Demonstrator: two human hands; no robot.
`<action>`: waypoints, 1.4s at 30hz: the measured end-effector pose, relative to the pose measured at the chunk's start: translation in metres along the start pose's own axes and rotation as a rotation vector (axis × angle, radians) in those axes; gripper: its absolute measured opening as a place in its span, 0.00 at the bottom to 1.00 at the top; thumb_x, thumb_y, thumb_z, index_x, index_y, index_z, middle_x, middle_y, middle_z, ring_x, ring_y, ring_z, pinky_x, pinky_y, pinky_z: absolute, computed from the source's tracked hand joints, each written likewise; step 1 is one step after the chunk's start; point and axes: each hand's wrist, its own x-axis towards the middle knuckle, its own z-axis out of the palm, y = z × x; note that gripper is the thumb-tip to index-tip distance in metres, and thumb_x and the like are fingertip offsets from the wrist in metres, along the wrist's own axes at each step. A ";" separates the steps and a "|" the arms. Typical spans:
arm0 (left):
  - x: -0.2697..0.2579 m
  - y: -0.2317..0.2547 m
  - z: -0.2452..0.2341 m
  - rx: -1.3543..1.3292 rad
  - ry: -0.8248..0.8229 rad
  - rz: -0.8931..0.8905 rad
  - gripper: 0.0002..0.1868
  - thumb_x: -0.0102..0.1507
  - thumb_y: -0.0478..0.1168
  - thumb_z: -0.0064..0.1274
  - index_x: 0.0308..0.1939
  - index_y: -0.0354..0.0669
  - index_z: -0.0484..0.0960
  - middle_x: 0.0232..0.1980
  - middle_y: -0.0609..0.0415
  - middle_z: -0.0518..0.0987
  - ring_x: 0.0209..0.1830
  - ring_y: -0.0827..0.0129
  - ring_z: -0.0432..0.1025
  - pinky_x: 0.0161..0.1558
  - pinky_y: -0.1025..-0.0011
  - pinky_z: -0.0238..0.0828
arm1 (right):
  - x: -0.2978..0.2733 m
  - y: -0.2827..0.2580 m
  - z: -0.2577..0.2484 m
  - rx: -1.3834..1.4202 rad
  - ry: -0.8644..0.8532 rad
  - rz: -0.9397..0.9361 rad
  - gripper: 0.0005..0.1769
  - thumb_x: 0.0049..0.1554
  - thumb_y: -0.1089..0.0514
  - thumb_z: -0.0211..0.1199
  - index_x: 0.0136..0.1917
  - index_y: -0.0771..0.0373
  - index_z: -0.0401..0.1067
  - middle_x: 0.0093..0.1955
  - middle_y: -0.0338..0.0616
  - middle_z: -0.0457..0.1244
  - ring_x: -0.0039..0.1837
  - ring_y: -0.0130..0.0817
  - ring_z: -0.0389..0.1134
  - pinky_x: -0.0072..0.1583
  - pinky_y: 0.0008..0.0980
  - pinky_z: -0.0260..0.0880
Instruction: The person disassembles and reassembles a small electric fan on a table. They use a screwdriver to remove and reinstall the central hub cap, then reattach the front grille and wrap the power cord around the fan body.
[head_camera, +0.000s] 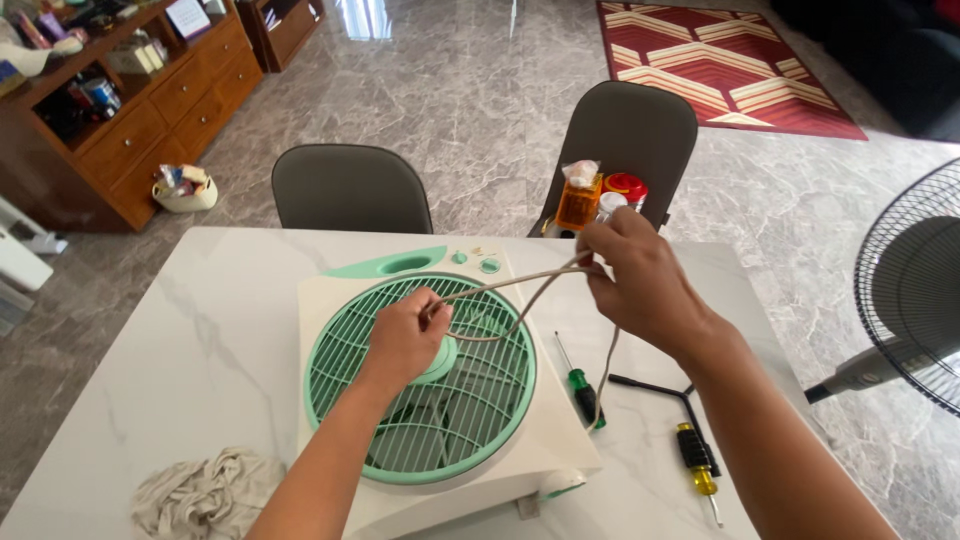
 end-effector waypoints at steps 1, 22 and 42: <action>-0.001 -0.008 -0.005 0.005 0.019 -0.056 0.09 0.65 0.42 0.56 0.37 0.39 0.80 0.23 0.52 0.77 0.21 0.66 0.69 0.30 0.65 0.68 | 0.008 -0.007 0.007 0.043 -0.018 0.003 0.12 0.48 0.71 0.65 0.46 0.64 0.72 0.46 0.50 0.60 0.46 0.44 0.66 0.46 0.40 0.70; 0.063 -0.011 -0.034 0.401 -0.087 -0.071 0.08 0.58 0.46 0.61 0.35 0.47 0.84 0.25 0.52 0.81 0.27 0.62 0.76 0.34 0.61 0.71 | -0.152 0.224 0.078 0.362 -0.542 0.973 0.19 0.50 0.47 0.72 0.31 0.61 0.70 0.31 0.37 0.63 0.40 0.27 0.66 0.44 0.30 0.66; 0.048 0.081 0.026 -0.783 -0.501 -0.058 0.39 0.62 0.63 0.60 0.63 0.36 0.73 0.35 0.66 0.72 0.38 0.86 0.63 0.36 0.84 0.57 | 0.076 -0.050 0.008 0.639 -0.244 0.293 0.20 0.63 0.46 0.62 0.40 0.65 0.76 0.31 0.36 0.55 0.35 0.25 0.52 0.37 0.32 0.53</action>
